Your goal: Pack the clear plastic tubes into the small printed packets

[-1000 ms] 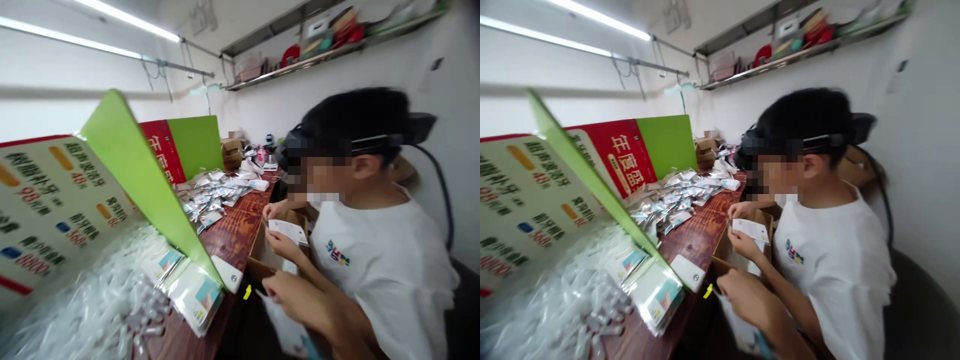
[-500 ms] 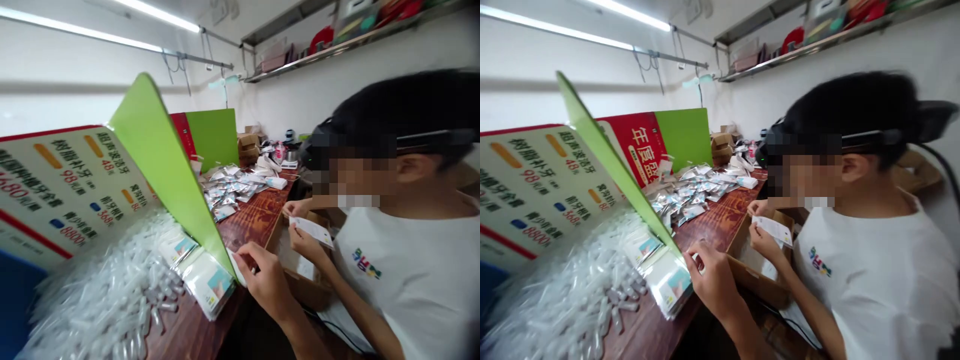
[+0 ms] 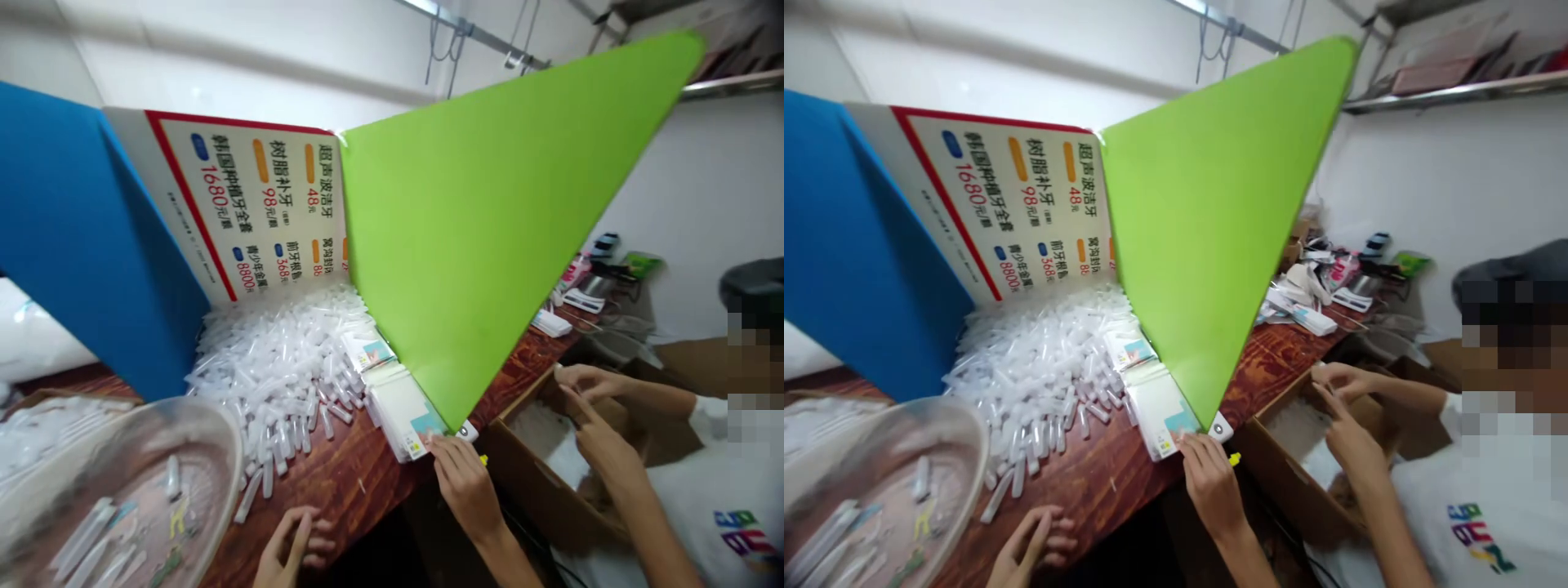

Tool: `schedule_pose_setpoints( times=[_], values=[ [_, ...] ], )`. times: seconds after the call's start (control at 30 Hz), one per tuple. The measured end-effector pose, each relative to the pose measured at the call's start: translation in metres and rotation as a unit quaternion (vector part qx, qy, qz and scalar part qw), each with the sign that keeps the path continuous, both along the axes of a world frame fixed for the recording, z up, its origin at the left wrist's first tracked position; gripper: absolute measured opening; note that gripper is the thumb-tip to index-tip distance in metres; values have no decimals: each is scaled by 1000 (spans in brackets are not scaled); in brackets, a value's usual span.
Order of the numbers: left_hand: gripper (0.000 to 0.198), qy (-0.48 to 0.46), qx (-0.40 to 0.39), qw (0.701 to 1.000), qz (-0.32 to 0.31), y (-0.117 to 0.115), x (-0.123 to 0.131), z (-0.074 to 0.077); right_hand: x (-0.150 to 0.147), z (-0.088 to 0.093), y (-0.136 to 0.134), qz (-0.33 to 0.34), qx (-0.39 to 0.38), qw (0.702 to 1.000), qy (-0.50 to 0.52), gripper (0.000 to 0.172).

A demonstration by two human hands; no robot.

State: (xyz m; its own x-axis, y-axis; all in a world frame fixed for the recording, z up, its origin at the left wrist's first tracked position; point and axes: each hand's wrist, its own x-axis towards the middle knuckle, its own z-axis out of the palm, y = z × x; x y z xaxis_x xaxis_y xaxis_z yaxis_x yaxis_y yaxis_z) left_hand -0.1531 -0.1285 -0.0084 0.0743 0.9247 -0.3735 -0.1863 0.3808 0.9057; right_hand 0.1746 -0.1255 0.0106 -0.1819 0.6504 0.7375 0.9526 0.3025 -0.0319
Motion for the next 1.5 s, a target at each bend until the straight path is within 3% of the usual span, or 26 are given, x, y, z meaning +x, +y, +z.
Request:
schedule_pose_setpoints(
  times=[0.1,0.17,0.23,0.3,0.33,0.37,0.43,0.5,0.57,0.7,0.83,0.9,1.0,1.03,1.07,1.13,1.3,1.43,1.5],
  values=[
    [65,-53,-1,998,-26,-1,13,-1,-17,10,-8,-7,63,998,31,20],
    [78,-106,-16,993,-45,-4,24,-3,-42,11,-13,27,82,994,61,22],
    [94,-138,-34,989,-32,-4,34,-6,-71,5,-18,154,40,986,42,25],
    [97,-125,-40,991,18,-2,35,-10,-98,-6,-19,299,-39,954,0,24],
    [95,-107,-43,992,48,-1,32,-13,-109,-13,-16,329,-79,941,1,23],
    [94,-88,-45,992,74,-1,25,-15,-117,-18,-10,324,-107,940,26,21],
    [92,-47,-52,993,95,-2,6,-19,-128,-28,12,231,-150,953,125,19],
    [85,-3,-48,996,72,-7,-15,-22,-136,-32,45,113,-187,953,208,23],
    [76,22,-40,998,35,-13,-32,-24,-144,-33,82,49,-223,944,237,28],
    [71,-9,-42,999,19,-20,-47,-23,-158,-33,134,31,-270,929,252,24],
    [66,-65,-47,997,1,-21,-53,-20,-158,-28,127,43,-309,903,295,37],
    [64,-72,-51,996,-30,-21,-55,-20,-156,-26,106,88,-354,848,386,54],
    [58,-61,-93,990,-92,-20,-55,-22,-159,-24,70,177,-439,666,577,73],
    [55,-56,-112,986,-111,-19,-55,-23,-161,-23,61,191,-459,616,611,72],
    [52,-53,-129,982,-127,-18,-55,-23,-162,-23,55,194,-477,593,620,67],
    [51,-45,-141,977,-153,-16,-57,-20,-160,-21,49,195,-505,595,593,57],
    [67,-5,-51,967,-249,-7,-68,1,-154,-12,53,259,-552,657,444,41],
    [65,-26,-32,967,-252,-1,-69,15,-170,-6,59,325,-553,662,388,33],
    [62,-29,-41,973,-225,0,-66,17,-177,-6,69,296,-508,724,361,39]
  ],
)
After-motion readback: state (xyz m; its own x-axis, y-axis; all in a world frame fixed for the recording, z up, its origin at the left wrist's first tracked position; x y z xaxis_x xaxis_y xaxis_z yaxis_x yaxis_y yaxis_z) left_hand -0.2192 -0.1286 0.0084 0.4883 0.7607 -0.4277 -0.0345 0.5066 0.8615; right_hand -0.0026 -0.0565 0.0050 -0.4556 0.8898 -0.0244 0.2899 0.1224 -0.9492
